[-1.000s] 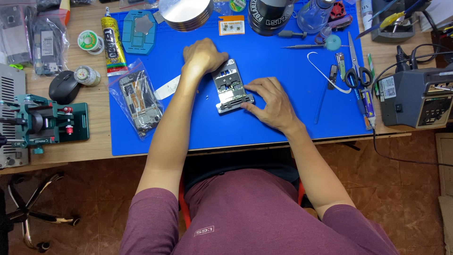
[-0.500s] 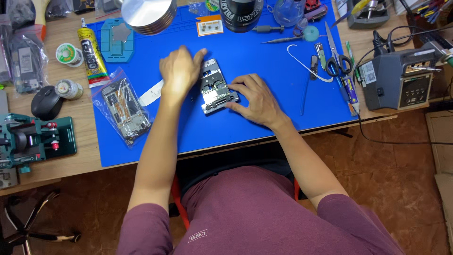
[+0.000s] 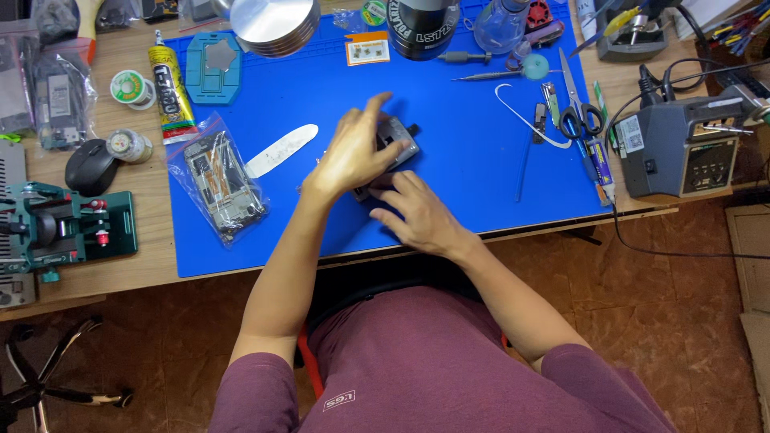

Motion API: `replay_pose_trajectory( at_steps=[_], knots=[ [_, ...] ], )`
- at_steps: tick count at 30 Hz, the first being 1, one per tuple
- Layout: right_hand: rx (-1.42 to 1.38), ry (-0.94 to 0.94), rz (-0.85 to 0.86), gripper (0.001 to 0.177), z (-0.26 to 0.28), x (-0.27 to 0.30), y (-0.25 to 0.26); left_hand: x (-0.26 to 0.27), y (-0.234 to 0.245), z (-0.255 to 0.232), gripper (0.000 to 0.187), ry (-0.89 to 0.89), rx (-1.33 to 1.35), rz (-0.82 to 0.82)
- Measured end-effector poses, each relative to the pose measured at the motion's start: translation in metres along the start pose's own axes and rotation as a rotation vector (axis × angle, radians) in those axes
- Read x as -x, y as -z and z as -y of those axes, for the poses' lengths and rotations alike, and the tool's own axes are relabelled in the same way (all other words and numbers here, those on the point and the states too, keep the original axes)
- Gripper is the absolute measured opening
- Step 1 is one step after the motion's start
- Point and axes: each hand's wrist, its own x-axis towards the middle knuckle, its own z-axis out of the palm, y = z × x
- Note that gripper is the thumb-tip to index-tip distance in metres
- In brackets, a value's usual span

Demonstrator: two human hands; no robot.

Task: The person handles a small electronic device on a blue mat, opens a drawer to retrieve tools, and uses tweezers to manipulate components on the device. The person repeatedly adjusts and repositions the device while working with the tools.

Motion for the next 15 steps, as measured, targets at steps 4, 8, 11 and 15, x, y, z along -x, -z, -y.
replay_pose_trajectory(
  at_steps=[4, 8, 11, 15],
  knots=[
    [-0.056, -0.059, -0.081, 0.013, -0.025, -0.005, 0.033, 0.017, 0.012, -0.001, 0.088, -0.037, 0.025, 0.046],
    [0.236, -0.091, -0.078, 0.017, -0.062, -0.019, 0.062, 0.049, 0.031, -0.016, 0.112, 0.091, 0.015, 0.031],
    [0.356, -0.068, 0.035, 0.023, -0.071, -0.037, 0.072, 0.074, 0.021, 0.002, 0.126, 0.103, 0.030, -0.032],
    [0.474, 0.013, 0.111, 0.016, -0.077, -0.049, 0.070, 0.098, 0.007, 0.023, 0.129, 0.077, 0.020, -0.156]
  ],
)
